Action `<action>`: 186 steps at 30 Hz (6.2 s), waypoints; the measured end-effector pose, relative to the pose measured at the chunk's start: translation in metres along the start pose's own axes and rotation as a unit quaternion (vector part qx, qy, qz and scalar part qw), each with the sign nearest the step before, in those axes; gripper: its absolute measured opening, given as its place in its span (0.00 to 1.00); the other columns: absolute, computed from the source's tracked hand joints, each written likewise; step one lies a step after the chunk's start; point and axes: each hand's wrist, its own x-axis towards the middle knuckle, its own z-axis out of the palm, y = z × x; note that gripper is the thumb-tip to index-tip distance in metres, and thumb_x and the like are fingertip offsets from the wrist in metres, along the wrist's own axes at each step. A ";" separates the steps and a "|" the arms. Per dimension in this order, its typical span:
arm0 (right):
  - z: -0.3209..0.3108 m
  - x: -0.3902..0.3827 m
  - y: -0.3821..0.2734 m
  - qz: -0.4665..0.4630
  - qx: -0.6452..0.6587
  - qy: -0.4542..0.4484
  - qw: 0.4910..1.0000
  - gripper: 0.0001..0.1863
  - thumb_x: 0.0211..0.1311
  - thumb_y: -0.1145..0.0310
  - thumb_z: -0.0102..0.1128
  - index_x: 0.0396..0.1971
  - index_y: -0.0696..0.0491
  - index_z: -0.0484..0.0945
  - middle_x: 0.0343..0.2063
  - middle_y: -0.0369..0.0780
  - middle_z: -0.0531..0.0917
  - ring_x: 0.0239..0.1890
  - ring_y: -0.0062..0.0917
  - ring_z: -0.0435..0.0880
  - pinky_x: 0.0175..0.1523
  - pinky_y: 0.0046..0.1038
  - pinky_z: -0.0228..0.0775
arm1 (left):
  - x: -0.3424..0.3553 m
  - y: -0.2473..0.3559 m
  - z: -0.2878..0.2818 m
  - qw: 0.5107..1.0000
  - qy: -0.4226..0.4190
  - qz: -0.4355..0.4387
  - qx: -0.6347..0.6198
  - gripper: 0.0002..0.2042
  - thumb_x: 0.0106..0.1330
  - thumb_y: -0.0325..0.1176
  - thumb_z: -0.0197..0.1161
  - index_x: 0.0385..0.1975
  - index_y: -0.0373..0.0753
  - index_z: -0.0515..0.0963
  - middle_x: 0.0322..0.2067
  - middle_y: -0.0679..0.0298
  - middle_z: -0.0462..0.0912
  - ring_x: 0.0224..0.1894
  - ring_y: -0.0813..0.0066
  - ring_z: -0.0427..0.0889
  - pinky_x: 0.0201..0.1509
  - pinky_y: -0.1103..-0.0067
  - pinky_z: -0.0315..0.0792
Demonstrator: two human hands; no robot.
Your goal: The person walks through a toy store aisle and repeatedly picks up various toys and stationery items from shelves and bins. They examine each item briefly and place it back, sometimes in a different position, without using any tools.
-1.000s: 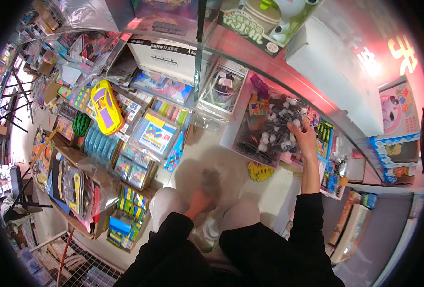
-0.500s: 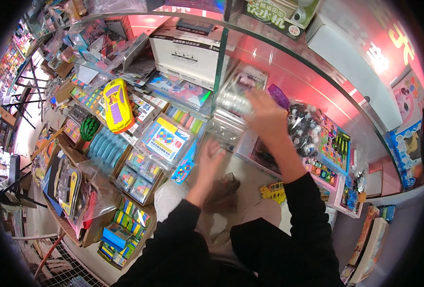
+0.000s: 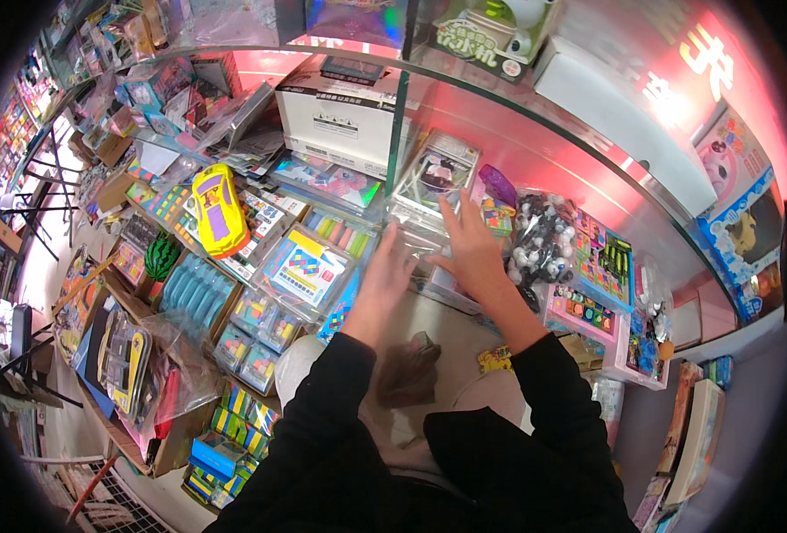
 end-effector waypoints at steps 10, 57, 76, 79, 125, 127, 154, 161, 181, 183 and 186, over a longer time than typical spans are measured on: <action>-0.047 0.058 0.024 0.161 0.200 0.054 0.965 0.26 0.60 0.62 0.66 0.57 0.53 0.73 0.52 0.49 0.81 0.52 0.45 0.81 0.54 0.36 0.72 | -0.003 0.021 0.015 0.997 0.021 -0.046 -0.058 0.31 0.63 0.46 0.70 0.61 0.37 0.66 0.59 0.57 0.66 0.63 0.60 0.66 0.70 0.64 0.62; 0.197 -0.321 -0.026 0.291 0.208 -0.465 0.810 0.53 0.47 0.46 0.73 0.70 0.52 0.56 0.66 0.56 0.64 0.64 0.51 0.68 0.65 0.48 0.63 | 0.009 0.035 0.044 0.318 -0.093 0.418 0.846 0.40 0.50 0.29 0.68 0.68 0.57 0.64 0.68 0.62 0.63 0.72 0.58 0.57 0.74 0.49 0.47; 0.092 -0.223 -0.051 0.175 0.460 -0.393 0.777 0.32 0.51 0.59 0.70 0.54 0.55 0.72 0.46 0.48 0.79 0.47 0.38 0.79 0.51 0.39 0.72 | 0.008 0.033 0.044 0.248 -0.048 0.470 0.846 0.42 0.41 0.31 0.74 0.64 0.53 0.68 0.62 0.63 0.70 0.67 0.61 0.65 0.74 0.51 0.49; -0.078 -0.173 -0.001 0.207 0.481 -0.294 0.799 0.30 0.50 0.64 0.70 0.55 0.55 0.72 0.45 0.38 0.79 0.41 0.24 0.79 0.45 0.28 0.73 | 0.003 0.033 0.048 0.240 -0.048 0.453 0.857 0.42 0.47 0.30 0.71 0.68 0.54 0.64 0.64 0.60 0.67 0.70 0.61 0.62 0.74 0.50 0.48; -0.010 0.130 0.066 0.245 0.281 -0.108 0.922 0.40 0.62 0.35 0.46 0.66 0.48 0.65 0.67 0.54 0.63 0.68 0.50 0.61 0.66 0.48 0.59 | -0.101 0.009 0.035 0.396 -0.109 0.369 0.833 0.31 0.54 0.17 0.53 0.64 0.30 0.64 0.69 0.43 0.58 0.72 0.40 0.55 0.74 0.56 0.51; 0.017 0.138 0.061 0.320 0.158 -0.158 0.921 0.45 0.54 0.30 0.53 0.69 0.38 0.62 0.71 0.48 0.56 0.69 0.55 0.57 0.64 0.61 0.57 | -0.079 0.010 0.047 0.355 -0.116 0.375 0.849 0.33 0.54 0.16 0.54 0.65 0.30 0.63 0.69 0.42 0.58 0.72 0.41 0.55 0.74 0.56 0.52; -0.120 -0.154 -0.004 0.403 0.591 0.144 0.684 0.23 0.69 0.55 0.54 0.50 0.60 0.80 0.35 0.41 0.86 0.38 0.23 0.84 0.43 0.29 0.77 | -0.134 0.000 0.048 0.558 -0.138 0.501 0.647 0.05 0.51 0.23 0.60 0.19 0.40 0.82 0.26 0.61 0.84 0.38 0.57 0.81 0.42 0.69 0.73; -0.133 -0.306 0.068 0.498 0.588 0.279 0.573 0.22 0.68 0.56 0.54 0.50 0.59 0.80 0.36 0.41 0.86 0.38 0.25 0.84 0.44 0.30 0.76 | -0.062 -0.095 0.151 0.450 -0.226 0.393 0.769 0.34 0.55 0.33 0.72 0.63 0.45 0.66 0.63 0.45 0.66 0.64 0.51 0.69 0.59 0.66 0.73; -0.103 -0.341 0.091 0.540 0.588 0.238 0.554 0.20 0.67 0.59 0.55 0.50 0.58 0.79 0.38 0.42 0.85 0.39 0.30 0.83 0.46 0.33 0.76 | -0.016 0.073 0.167 0.214 -0.100 0.456 0.858 0.39 0.43 0.17 0.66 0.61 0.54 0.71 0.65 0.55 0.67 0.69 0.46 0.61 0.70 0.61 0.62; -0.100 -0.338 0.092 0.539 0.590 0.230 0.555 0.20 0.67 0.59 0.55 0.50 0.58 0.79 0.38 0.42 0.85 0.39 0.30 0.83 0.47 0.33 0.75 | -0.009 0.077 0.166 0.200 -0.122 0.381 0.894 0.44 0.44 0.18 0.66 0.68 0.53 0.64 0.69 0.53 0.59 0.72 0.44 0.55 0.73 0.60 0.56; -0.098 -0.337 0.094 0.541 0.590 0.223 0.557 0.20 0.67 0.60 0.55 0.51 0.58 0.79 0.39 0.42 0.85 0.39 0.31 0.83 0.47 0.33 0.75 | -0.018 0.071 0.162 0.252 -0.104 0.405 0.873 0.45 0.45 0.19 0.68 0.69 0.52 0.62 0.72 0.56 0.55 0.73 0.44 0.52 0.73 0.60 0.55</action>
